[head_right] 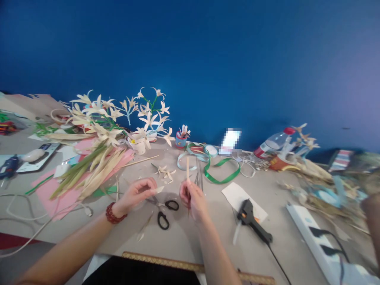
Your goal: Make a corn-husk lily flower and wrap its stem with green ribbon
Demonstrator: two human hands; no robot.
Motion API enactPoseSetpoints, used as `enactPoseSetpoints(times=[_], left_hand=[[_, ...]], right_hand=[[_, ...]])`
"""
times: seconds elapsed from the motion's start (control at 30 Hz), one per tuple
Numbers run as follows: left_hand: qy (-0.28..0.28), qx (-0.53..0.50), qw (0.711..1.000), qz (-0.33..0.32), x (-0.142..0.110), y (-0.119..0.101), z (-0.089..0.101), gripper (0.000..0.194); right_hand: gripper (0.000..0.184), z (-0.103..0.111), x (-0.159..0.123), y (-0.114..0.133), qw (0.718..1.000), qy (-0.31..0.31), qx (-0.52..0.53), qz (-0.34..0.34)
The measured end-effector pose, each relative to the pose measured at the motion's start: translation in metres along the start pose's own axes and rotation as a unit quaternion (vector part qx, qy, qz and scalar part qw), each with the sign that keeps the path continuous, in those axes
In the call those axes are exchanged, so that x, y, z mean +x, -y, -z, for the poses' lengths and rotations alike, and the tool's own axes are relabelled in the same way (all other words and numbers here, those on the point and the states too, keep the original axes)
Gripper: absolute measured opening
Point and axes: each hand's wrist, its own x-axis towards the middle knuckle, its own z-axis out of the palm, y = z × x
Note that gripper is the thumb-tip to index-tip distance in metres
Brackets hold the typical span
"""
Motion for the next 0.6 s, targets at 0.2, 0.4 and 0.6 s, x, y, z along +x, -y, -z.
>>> enactPoseSetpoints(times=[0.2, 0.4, 0.6], left_hand=[[0.067, -0.001, 0.997, 0.049, -0.003, -0.001, -0.005, 0.02], [0.036, -0.136, 0.983, 0.116, -0.005, 0.011, -0.009, 0.023], [0.004, -0.21, 0.974, 0.08, -0.008, 0.012, -0.027, 0.026]], right_hand=[[0.028, -0.016, 0.005, -0.015, 0.981, -0.002, -0.189, 0.033], [0.027, -0.022, 0.004, -0.016, 0.974, 0.02, -0.227, -0.005], [0.031, -0.029, 0.005, -0.023, 0.992, -0.027, -0.127, -0.013]])
